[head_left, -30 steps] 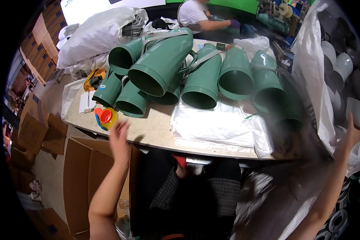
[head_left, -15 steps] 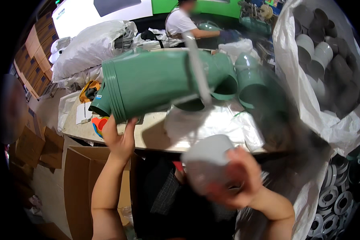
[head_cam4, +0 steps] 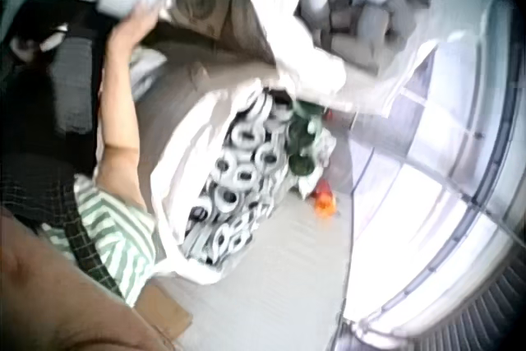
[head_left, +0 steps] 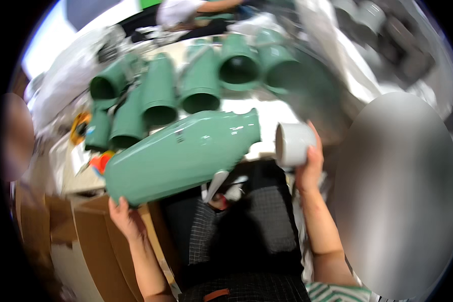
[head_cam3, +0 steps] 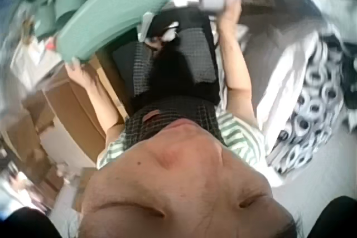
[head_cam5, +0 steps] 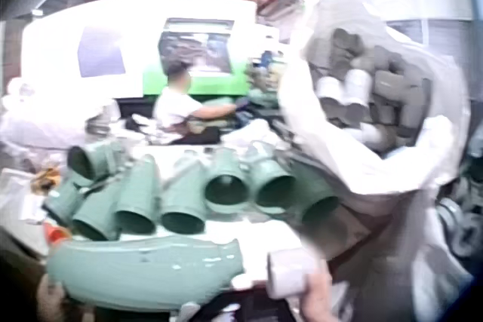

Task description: The person assembles green plastic pitchers by attaching white lids to the bodies. They pick up a pitcher body, place a lid on top, and then wrap the assembled unit in a clear plastic bag before placing it into a cardboard box. The process is repeated for multiple units.

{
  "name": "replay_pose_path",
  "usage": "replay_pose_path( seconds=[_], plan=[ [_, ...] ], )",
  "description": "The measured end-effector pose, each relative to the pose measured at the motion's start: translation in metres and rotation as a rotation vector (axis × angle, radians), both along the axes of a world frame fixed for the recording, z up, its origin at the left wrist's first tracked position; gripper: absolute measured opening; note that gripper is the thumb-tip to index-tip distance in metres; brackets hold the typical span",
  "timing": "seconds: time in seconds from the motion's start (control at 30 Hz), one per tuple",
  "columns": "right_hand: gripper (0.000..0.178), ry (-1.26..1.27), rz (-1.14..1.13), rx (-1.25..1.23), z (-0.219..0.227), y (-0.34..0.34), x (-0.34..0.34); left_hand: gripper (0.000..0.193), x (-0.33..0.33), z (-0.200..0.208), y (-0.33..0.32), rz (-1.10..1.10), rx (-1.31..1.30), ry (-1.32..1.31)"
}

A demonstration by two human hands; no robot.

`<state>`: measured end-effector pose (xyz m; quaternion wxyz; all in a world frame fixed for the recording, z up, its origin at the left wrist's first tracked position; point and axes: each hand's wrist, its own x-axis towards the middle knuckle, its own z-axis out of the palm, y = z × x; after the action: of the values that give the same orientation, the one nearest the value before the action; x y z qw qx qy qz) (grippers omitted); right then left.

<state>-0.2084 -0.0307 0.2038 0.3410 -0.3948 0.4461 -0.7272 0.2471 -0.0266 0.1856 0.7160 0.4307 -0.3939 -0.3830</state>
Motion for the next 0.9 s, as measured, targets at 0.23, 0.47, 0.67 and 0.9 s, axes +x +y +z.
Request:
replay_pose_path(
  seconds=[0.23, 0.47, 0.67, 0.9],
  plan=[
    [0.057, -0.587, 0.31, 0.252, -0.078, 0.014, 0.058, 0.033, 0.046, 0.022, -0.015, 0.107, -0.227, -0.247],
    [0.046, 0.453, 0.277, 0.42, -0.029, 0.189, -0.007, 0.043, -0.1, 0.058, -0.041, -0.525, -0.331, 0.096],
    [0.014, 1.331, -1.113, 0.717, 0.079, 0.282, -0.26, 0.037, -0.135, 0.059, -0.094, -0.839, -0.404, -0.17],
    [0.033, 1.602, -0.881, 1.819, -0.07, 0.487, -0.382, 0.041, -0.204, 0.066, -0.097, -0.791, -0.249, -0.283]
  ],
)
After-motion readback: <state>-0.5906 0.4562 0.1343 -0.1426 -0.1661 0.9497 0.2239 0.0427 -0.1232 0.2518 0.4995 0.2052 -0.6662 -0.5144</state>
